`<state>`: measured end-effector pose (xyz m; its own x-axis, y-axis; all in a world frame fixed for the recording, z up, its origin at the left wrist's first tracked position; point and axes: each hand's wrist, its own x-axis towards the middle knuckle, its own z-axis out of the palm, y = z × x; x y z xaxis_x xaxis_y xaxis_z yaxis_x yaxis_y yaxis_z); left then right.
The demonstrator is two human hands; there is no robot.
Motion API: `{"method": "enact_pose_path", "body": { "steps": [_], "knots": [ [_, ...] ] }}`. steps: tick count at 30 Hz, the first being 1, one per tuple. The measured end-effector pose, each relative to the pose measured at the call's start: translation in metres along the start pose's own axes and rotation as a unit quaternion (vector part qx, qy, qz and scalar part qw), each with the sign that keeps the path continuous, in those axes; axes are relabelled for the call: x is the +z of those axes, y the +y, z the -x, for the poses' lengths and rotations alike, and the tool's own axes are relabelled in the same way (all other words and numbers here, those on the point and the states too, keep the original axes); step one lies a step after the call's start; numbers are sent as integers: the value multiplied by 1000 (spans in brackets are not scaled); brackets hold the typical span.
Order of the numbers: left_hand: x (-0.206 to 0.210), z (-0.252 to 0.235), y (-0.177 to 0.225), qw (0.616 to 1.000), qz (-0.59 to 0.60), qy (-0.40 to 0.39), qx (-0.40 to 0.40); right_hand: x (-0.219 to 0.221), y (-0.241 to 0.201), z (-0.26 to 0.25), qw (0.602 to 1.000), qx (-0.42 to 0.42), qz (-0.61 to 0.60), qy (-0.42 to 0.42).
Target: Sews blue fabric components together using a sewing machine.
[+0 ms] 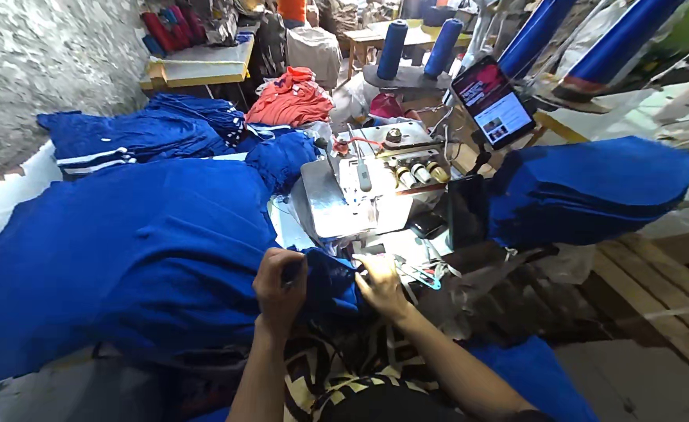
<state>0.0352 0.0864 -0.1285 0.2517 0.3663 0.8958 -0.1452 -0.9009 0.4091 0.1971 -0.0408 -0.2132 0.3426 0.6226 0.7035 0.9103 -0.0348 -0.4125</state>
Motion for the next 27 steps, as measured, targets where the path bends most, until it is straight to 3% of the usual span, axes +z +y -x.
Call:
{"method": "enact_pose_path", "body": {
  "steps": [2, 5, 10, 16, 18, 20, 22, 25, 27],
  "knots": [
    [-9, -9, -2, 999, -39, 24, 8, -7, 1, -4, 1000, 18, -17, 4],
    [-19, -12, -13, 993, -109, 28, -47, -17, 5, -8, 999, 44, -19, 11],
    [-21, 3, -24, 972, -197, -51, -114, -22, 2, -11, 995, 49, -88, -19],
    [-28, -37, 20, 943, -329, 3, -46, -25, -28, -26, 976, 93, -193, -29],
    [-25, -71, 35, 954, -291, 56, -31, -24, -35, -37, 952, 125, -277, -32],
    [-10, -99, 36, 975, -211, 55, -42, -27, -41, -52, 892, 214, -395, -49],
    [11, -115, 27, 981, -164, -2, -104, -27, -40, -63, 852, 266, -451, -17],
    [23, -104, 8, 974, -150, -127, -112, -30, -28, -67, 876, 263, -405, -6],
    [14, -82, -3, 942, -132, -279, -132, -38, -23, -64, 889, 250, -381, -46]
  ]
}}
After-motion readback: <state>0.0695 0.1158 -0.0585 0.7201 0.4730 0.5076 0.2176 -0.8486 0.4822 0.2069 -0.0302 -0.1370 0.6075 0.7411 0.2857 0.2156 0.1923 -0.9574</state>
